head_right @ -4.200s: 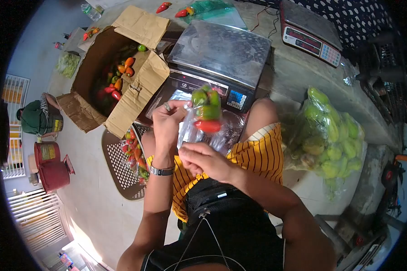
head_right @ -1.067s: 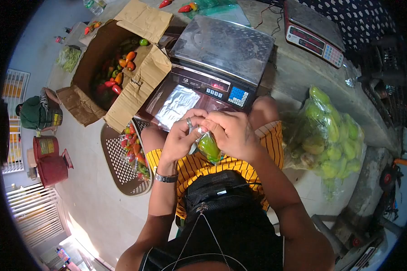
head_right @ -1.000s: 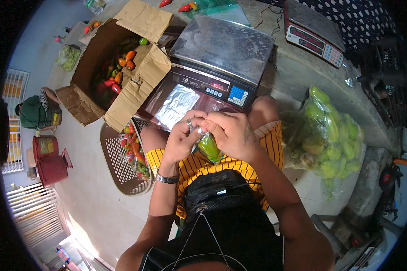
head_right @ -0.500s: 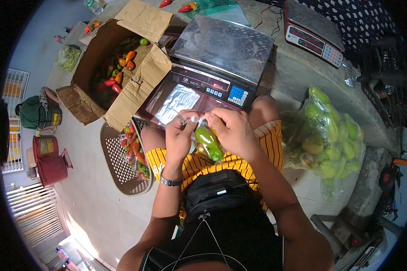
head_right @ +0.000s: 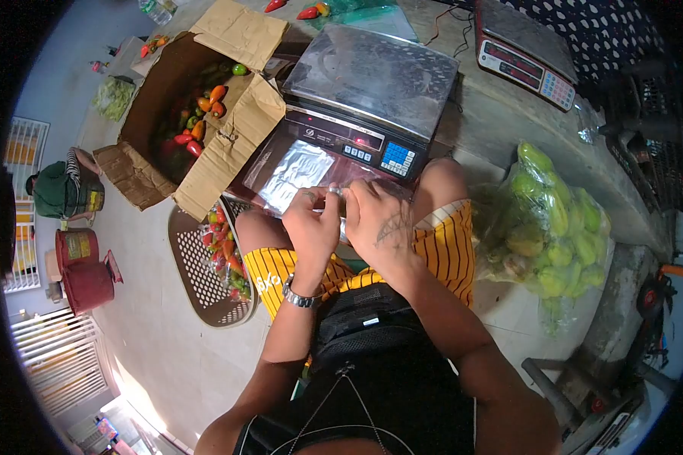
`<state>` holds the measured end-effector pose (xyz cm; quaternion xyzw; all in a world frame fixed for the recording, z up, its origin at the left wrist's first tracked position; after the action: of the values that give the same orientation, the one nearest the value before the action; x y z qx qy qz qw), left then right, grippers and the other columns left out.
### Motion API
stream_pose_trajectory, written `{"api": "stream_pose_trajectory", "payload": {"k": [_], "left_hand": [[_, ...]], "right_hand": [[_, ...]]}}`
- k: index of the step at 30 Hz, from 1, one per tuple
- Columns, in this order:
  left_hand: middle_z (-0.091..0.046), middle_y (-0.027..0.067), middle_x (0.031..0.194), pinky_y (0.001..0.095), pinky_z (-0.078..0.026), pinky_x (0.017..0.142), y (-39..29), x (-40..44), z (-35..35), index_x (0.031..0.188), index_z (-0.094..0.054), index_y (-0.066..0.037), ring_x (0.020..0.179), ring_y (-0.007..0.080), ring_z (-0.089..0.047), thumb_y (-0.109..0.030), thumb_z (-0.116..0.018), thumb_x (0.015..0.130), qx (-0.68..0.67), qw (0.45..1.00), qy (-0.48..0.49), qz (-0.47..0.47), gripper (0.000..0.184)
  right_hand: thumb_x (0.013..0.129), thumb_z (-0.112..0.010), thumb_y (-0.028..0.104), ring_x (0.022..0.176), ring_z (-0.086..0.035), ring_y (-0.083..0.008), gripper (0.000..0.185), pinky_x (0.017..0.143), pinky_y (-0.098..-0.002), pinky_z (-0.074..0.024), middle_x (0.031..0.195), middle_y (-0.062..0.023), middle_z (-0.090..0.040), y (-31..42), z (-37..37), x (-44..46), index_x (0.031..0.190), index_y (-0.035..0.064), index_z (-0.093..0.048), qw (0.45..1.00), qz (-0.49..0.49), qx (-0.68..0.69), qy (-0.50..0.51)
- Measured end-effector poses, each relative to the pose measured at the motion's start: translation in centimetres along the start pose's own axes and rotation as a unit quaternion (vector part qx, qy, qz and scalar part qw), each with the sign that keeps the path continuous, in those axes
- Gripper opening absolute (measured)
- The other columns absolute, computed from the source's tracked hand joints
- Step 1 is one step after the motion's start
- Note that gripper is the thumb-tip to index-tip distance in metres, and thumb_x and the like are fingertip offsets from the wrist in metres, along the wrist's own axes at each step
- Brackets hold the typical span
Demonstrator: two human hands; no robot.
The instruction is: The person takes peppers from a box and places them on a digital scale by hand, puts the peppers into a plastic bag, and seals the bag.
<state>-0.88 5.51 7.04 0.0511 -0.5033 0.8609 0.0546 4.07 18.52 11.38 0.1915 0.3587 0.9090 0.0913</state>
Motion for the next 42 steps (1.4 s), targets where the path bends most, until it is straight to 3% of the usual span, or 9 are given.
{"api": "stream_pose_trajectory", "payload": {"k": [4, 9, 13, 15, 17, 21, 30, 36, 42], "left_hand": [[-0.071, 0.0076, 0.083, 0.0291, -0.054, 0.065, 3.1, 0.4, -1.3, 0.096, -0.073, 0.002, 0.071, 0.0162, -0.067, -0.014, -0.071, 0.097, -0.256, 0.95, 0.042, 0.175, 0.016], [-0.07, 0.011, 0.108, 0.0323, -0.054, 0.093, 2.9, -0.2, -2.6, 0.124, -0.062, 0.001, 0.097, 0.0184, -0.067, -0.012, -0.063, 0.101, -0.597, 0.751, 0.103, 0.263, 0.027], [-0.064, 0.0121, 0.133, 0.0389, -0.048, 0.108, -0.3, -0.6, -2.0, 0.141, -0.052, -0.002, 0.121, 0.0243, -0.062, -0.009, -0.06, 0.101, -0.723, 0.628, 0.196, 0.21, 0.042], [-0.069, 0.0148, 0.116, 0.0465, -0.046, 0.109, -2.3, 0.8, -2.6, 0.124, -0.063, -0.001, 0.12, 0.0295, -0.062, -0.011, -0.064, 0.098, -0.776, 0.578, 0.25, -0.033, 0.028], [-0.072, 0.0166, 0.093, 0.0536, -0.044, 0.108, -2.7, 0.6, -1.1, 0.094, -0.073, 0.002, 0.116, 0.0355, -0.063, -0.012, -0.069, 0.093, -0.761, 0.57, 0.31, -0.002, 0.015], [-0.074, 0.0163, 0.1, 0.0421, -0.052, 0.098, -2.7, 2.3, 1.7, 0.094, -0.077, 0.003, 0.105, 0.0279, -0.068, 0.002, -0.074, 0.087, -0.572, 0.738, 0.358, -0.014, 0.007], [-0.076, 0.0108, 0.106, 0.029, -0.054, 0.088, -1.6, 3.3, 3.0, 0.097, -0.076, 0.003, 0.096, 0.0145, -0.069, 0.002, -0.075, 0.089, -0.323, 0.906, 0.272, 0.015, 0.008], [-0.077, 0.0085, 0.107, 0.0368, -0.048, 0.1, -2.8, 2.8, 2.9, 0.1, -0.078, -0.003, 0.107, 0.0239, -0.066, 0.001, -0.076, 0.086, -0.17, 0.954, 0.227, -0.101, 0.015], [-0.075, 0.0106, 0.103, 0.0383, -0.048, 0.097, -1.9, 1.7, 2.0, 0.097, -0.075, -0.002, 0.103, 0.0268, -0.067, 0.001, -0.074, 0.085, -0.119, 0.97, 0.167, -0.133, 0.012]], "right_hand": [[0.093, -0.067, 0.008, 0.081, -0.068, -0.0369, 0.005, 0.072, -0.0446, -0.0534, 0.088, -0.0135, -0.07, 0.6, -0.2, -0.4, 0.095, 0.0035, -0.069, 0.996, 0.04, 0.029, -0.078], [0.087, -0.071, 0.0, 0.088, -0.066, -0.0277, 0.016, 0.083, -0.0374, -0.052, 0.094, -0.0091, -0.075, -0.1, -1.0, -0.8, 0.103, 0.0009, -0.075, 0.979, 0.078, 0.116, -0.15], [0.09, -0.074, -0.001, 0.099, -0.066, -0.0151, 0.02, 0.09, -0.0317, -0.0518, 0.099, -0.0058, -0.075, -1.5, -2.5, -3.2, 0.11, -0.0004, -0.074, 0.828, -0.158, 0.537, -0.028], [0.089, -0.075, -0.003, 0.1, -0.065, -0.0121, 0.028, 0.09, -0.0292, -0.0526, 0.103, -0.0038, -0.073, -0.7, -2.0, -3.3, 0.117, -0.0026, -0.071, 0.797, -0.095, 0.594, -0.058], [0.088, -0.077, -0.004, 0.091, -0.066, -0.0114, 0.023, 0.084, -0.0249, -0.0515, 0.1, -0.0059, -0.072, -0.6, -0.5, -2.3, 0.111, -0.0052, -0.074, 0.777, -0.086, 0.622, 0.049], [0.084, -0.079, -0.002, 0.079, -0.068, -0.016, 0.018, 0.07, -0.0282, -0.0528, 0.091, -0.0092, -0.073, -0.5, 3.7, 0.5, 0.102, -0.0029, -0.077, 0.951, 0.091, 0.287, 0.065], [0.083, -0.078, 0.001, 0.068, -0.067, -0.0216, 0.007, 0.065, -0.032, -0.0526, 0.087, -0.0099, -0.072, 1.8, 4.8, 2.5, 0.09, 0.0025, -0.075, 0.972, 0.224, 0.073, -0.01], [0.095, -0.072, 0.007, 0.065, -0.062, -0.008, 0.011, 0.062, -0.0243, -0.0485, 0.081, -0.0049, -0.071, -1.1, 0.5, 0.8, 0.091, -0.003, -0.073, 0.923, -0.14, 0.354, 0.061], [0.1, -0.068, 0.009, 0.07, -0.06, -0.0044, 0.014, 0.064, -0.0204, -0.0474, 0.084, -0.0007, -0.07, -3.6, -0.8, 0.1, 0.095, -0.0033, -0.073, 0.852, -0.229, 0.462, 0.093]]}}
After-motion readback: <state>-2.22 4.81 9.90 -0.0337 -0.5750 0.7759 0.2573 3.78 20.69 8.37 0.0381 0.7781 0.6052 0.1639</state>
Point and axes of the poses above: each hand's wrist, its own x-axis towards the middle knuckle, its own z-axis out of the back of the hand, y = z × x, the point moved 4 cm from there along x, towards the middle knuckle
